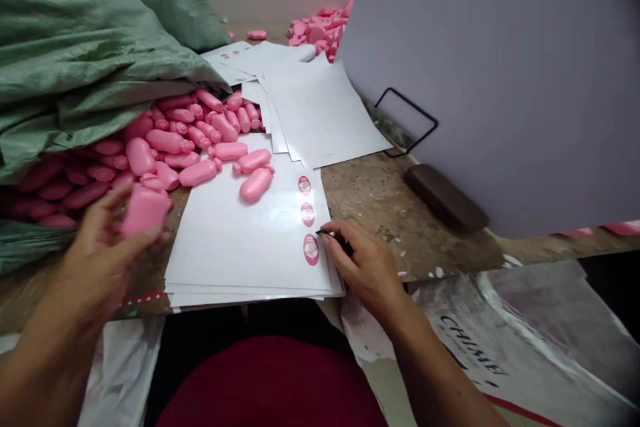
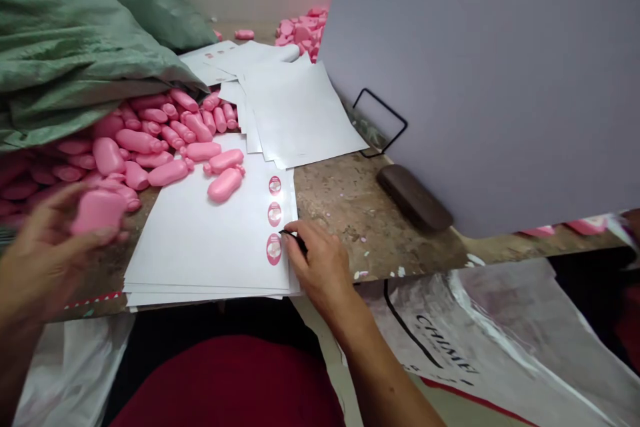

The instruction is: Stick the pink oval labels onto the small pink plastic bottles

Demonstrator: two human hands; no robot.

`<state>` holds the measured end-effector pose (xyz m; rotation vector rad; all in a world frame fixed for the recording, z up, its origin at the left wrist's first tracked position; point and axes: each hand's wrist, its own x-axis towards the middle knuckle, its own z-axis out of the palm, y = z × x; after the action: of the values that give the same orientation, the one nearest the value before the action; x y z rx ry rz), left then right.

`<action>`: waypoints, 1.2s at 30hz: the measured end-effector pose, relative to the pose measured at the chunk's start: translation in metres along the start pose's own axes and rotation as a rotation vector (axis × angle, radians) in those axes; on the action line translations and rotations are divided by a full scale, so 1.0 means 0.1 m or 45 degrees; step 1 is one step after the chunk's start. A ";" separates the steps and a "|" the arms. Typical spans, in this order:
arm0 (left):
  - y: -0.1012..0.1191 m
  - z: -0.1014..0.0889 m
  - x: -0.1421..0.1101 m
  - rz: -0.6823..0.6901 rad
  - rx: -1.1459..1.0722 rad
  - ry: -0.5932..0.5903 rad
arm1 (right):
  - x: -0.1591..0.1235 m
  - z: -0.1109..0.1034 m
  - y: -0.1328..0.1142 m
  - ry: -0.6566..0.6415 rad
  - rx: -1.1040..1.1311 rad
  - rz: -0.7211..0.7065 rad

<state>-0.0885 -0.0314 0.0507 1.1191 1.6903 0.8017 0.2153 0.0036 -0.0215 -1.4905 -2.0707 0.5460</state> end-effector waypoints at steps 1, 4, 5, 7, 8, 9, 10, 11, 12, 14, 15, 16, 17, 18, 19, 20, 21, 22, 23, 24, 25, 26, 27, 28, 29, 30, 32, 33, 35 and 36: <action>0.05 0.14 0.01 -0.027 -0.099 -0.037 | 0.00 0.01 0.00 0.001 -0.041 -0.009; 0.16 0.54 0.06 -0.101 -0.399 -0.162 | 0.00 0.04 0.00 0.033 -0.191 -0.073; 0.17 0.66 0.09 -0.125 -0.498 -0.202 | 0.00 0.04 0.00 0.041 -0.232 -0.096; 0.20 0.89 0.14 -0.194 -0.665 -0.261 | 0.00 0.05 0.01 0.049 -0.277 -0.124; 0.20 0.98 0.16 -0.232 -0.726 -0.280 | 0.00 0.05 0.01 0.052 -0.291 -0.129; 0.21 1.06 0.18 -0.268 -0.769 -0.293 | 0.00 0.05 0.01 0.054 -0.303 -0.134; 0.21 1.13 0.20 -0.298 -0.794 -0.302 | 0.00 0.05 0.01 0.059 -0.317 -0.141; 0.21 1.18 0.22 -0.316 -0.802 -0.309 | 0.00 0.05 0.01 0.063 -0.334 -0.153; 0.21 1.22 0.24 -0.320 -0.797 -0.310 | 0.00 0.04 0.02 0.064 -0.351 -0.168; 0.22 1.25 0.25 -0.306 -0.766 -0.303 | 0.00 0.03 0.02 0.064 -0.375 -0.193; 0.23 1.26 0.26 -0.303 -0.751 -0.300 | 0.00 0.02 0.03 0.060 -0.379 -0.203; 0.23 1.25 0.26 -0.301 -0.743 -0.296 | 0.00 0.01 0.03 0.054 -0.382 -0.209; 0.23 1.25 0.26 -0.305 -0.743 -0.295 | 0.00 0.01 0.03 0.049 -0.386 -0.214; 0.23 1.24 0.26 -0.313 -0.748 -0.296 | 0.00 0.01 0.03 0.045 -0.390 -0.218; 0.23 1.24 0.26 -0.317 -0.754 -0.300 | 0.00 0.01 0.03 0.044 -0.393 -0.220; 0.23 1.23 0.26 -0.317 -0.758 -0.306 | 0.00 0.02 0.03 0.045 -0.391 -0.220; 0.22 1.23 0.27 -0.313 -0.760 -0.314 | 0.01 0.02 0.02 0.046 -0.382 -0.215; 0.21 1.23 0.27 -0.309 -0.761 -0.325 | 0.01 0.03 0.02 0.044 -0.365 -0.206; 0.21 1.22 0.27 -0.310 -0.764 -0.336 | 0.02 0.04 0.01 0.039 -0.339 -0.190; 0.20 1.22 0.28 -0.317 -0.768 -0.341 | 0.03 0.05 0.01 0.027 -0.301 -0.173; 0.20 1.22 0.28 -0.329 -0.778 -0.342 | 0.04 0.05 0.01 0.004 -0.253 -0.160; 0.19 1.22 0.29 -0.344 -0.794 -0.337 | 0.05 0.04 0.01 -0.022 -0.196 -0.149; 0.19 1.21 0.29 -0.357 -0.815 -0.331 | 0.06 0.03 0.01 -0.044 -0.137 -0.140; 0.19 1.21 0.29 -0.368 -0.838 -0.325 | 0.07 0.01 0.02 -0.059 -0.084 -0.126; 0.19 1.21 0.29 -0.375 -0.861 -0.323 | 0.07 -0.02 0.03 -0.066 -0.050 -0.110; 0.19 1.20 0.30 -0.379 -0.880 -0.324 | 0.07 -0.05 0.04 -0.061 -0.038 -0.094; 0.19 1.20 0.30 -0.380 -0.902 -0.325 | 0.07 -0.09 0.06 -0.038 -0.076 -0.079; 0.19 1.20 0.30 -0.377 -0.905 -0.321 | 0.07 -0.11 0.07 -0.037 -0.114 -0.092; 0.19 1.20 0.29 -0.367 -0.898 -0.305 | 0.06 -0.10 0.07 -0.036 -0.197 -0.145; 0.20 1.20 0.29 -0.361 -0.890 -0.296 | 0.05 -0.09 0.07 -0.032 -0.233 -0.171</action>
<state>0.0257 0.0057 0.0147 0.4556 1.1874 0.9328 0.2247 0.0109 -0.0178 -1.4359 -2.2719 0.3332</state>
